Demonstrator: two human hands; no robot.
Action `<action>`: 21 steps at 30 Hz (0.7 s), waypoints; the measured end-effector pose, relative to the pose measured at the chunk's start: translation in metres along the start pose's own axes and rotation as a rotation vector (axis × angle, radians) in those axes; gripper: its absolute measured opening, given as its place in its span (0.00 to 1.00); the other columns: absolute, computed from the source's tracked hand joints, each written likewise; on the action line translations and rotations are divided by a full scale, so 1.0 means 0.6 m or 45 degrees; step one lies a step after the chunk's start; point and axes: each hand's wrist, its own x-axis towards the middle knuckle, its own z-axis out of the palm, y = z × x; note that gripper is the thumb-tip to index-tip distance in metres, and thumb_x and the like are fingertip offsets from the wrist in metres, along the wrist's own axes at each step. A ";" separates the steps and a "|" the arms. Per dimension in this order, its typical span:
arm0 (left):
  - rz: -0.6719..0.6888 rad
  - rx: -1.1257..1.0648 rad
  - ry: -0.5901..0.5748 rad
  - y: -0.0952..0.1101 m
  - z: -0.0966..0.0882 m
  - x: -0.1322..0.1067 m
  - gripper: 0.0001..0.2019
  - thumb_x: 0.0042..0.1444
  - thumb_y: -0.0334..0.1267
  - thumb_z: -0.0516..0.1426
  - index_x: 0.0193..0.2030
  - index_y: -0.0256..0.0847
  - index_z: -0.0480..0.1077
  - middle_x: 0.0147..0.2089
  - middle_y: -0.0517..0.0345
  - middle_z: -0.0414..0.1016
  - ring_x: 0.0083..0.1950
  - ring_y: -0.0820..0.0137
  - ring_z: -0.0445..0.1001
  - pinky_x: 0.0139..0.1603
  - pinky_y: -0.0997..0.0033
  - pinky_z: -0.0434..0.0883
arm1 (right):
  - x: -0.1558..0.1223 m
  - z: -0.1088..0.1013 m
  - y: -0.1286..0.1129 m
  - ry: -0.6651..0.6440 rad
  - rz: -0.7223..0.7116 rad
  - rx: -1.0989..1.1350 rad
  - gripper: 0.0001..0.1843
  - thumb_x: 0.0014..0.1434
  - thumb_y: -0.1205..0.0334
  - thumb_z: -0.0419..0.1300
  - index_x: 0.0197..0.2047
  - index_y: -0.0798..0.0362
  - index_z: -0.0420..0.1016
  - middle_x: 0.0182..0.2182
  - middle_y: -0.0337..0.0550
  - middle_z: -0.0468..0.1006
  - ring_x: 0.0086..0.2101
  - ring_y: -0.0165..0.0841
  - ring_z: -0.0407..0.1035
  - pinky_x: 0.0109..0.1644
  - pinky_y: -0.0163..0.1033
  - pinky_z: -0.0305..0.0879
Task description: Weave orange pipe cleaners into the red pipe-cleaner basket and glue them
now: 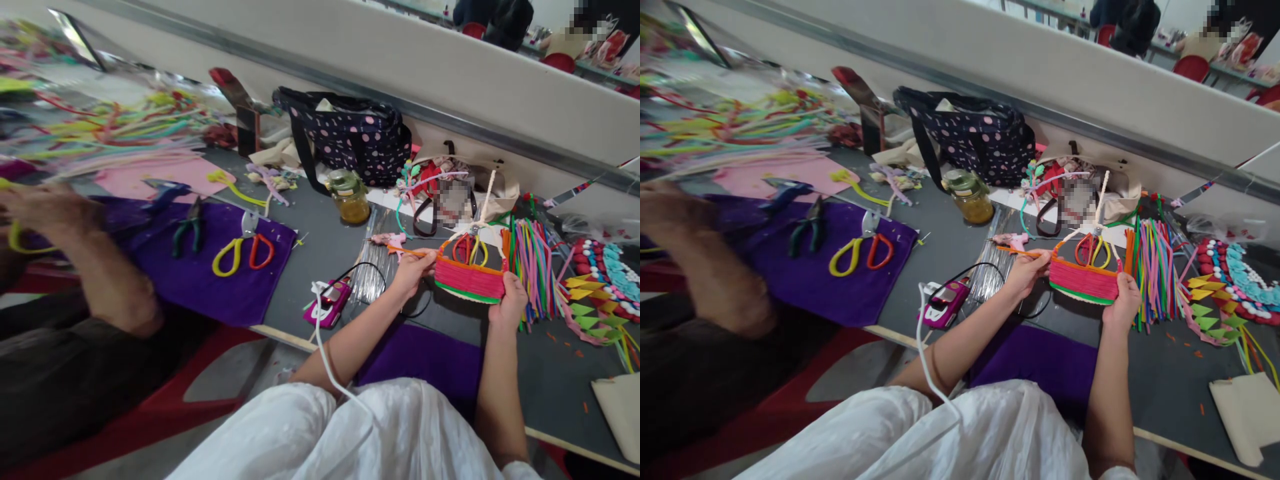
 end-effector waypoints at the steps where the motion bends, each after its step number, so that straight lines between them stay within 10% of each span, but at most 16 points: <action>1: 0.020 0.025 0.022 -0.001 -0.001 0.002 0.20 0.38 0.47 0.70 0.32 0.34 0.74 0.29 0.54 0.79 0.27 0.72 0.76 0.28 0.75 0.71 | 0.001 0.000 0.000 0.006 -0.019 -0.008 0.13 0.40 0.58 0.70 0.28 0.54 0.72 0.22 0.30 0.71 0.25 0.26 0.66 0.33 0.34 0.66; 21: -0.142 0.019 0.104 -0.030 -0.035 0.030 0.20 0.43 0.44 0.68 0.36 0.31 0.72 0.27 0.52 0.76 0.25 0.74 0.74 0.25 0.77 0.70 | 0.021 -0.015 0.061 -0.027 0.134 -0.037 0.20 0.38 0.52 0.70 0.29 0.54 0.70 0.23 0.33 0.74 0.25 0.28 0.69 0.33 0.38 0.68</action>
